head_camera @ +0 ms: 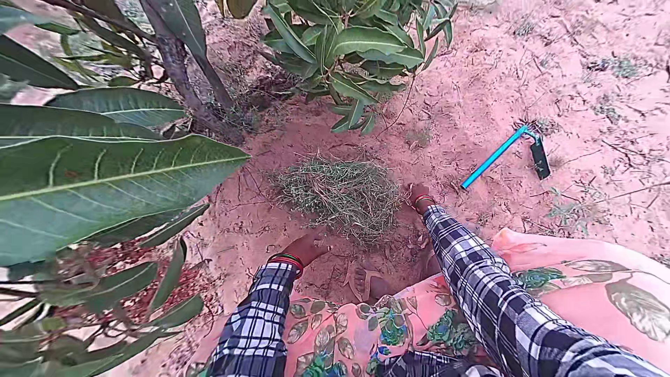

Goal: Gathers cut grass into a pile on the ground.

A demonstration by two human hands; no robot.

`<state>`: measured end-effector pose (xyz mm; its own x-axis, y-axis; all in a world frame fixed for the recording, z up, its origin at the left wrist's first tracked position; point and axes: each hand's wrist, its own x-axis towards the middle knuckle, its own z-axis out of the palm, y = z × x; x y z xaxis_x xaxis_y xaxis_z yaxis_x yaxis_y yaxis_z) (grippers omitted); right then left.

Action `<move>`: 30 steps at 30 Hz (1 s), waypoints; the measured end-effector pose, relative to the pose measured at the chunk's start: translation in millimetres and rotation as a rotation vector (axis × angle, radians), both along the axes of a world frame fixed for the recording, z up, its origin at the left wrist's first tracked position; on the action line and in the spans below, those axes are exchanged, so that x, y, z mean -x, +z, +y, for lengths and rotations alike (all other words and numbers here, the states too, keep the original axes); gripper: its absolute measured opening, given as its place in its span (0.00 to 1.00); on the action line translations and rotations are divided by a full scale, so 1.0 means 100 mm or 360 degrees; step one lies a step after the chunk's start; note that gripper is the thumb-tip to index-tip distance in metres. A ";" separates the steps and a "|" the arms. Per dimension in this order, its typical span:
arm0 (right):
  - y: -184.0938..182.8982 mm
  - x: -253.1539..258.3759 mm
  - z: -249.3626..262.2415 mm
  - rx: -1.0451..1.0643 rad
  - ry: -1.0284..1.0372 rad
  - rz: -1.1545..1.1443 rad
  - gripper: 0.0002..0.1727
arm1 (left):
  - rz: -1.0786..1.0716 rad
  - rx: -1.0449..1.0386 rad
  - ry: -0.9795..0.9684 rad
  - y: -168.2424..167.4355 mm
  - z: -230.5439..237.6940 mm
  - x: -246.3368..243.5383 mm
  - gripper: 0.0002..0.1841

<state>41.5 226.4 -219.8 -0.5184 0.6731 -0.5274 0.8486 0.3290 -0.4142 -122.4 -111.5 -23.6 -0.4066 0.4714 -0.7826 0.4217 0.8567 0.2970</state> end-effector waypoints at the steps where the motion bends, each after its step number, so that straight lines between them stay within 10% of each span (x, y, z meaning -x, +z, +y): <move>1: -0.01 -0.05 -0.07 -0.0012 -0.0009 -0.0043 0.28 | 0.0007 -0.0017 -0.0005 0.02 0.01 -0.01 0.41; 16: 0.23 -0.73 -0.41 0.0062 -0.0877 0.0154 0.16 | 0.0079 -0.0121 -0.0083 0.12 -0.01 -0.15 0.37; 23: 0.17 -0.45 -0.43 0.0077 -0.0443 -0.0268 0.29 | -0.0278 -0.0428 -0.0665 -0.51 0.62 -1.00 0.27; 30: 0.09 -0.40 -0.45 0.0221 -0.0191 -0.0402 0.27 | 0.0296 0.0037 -0.1012 -1.20 1.24 -1.24 0.28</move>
<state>81.6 181.3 -211.2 -0.2800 0.6340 -0.7208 0.9599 0.1750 -0.2190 1.6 12.7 -143.6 -0.1844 0.6479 -0.7391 0.8897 0.4296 0.1546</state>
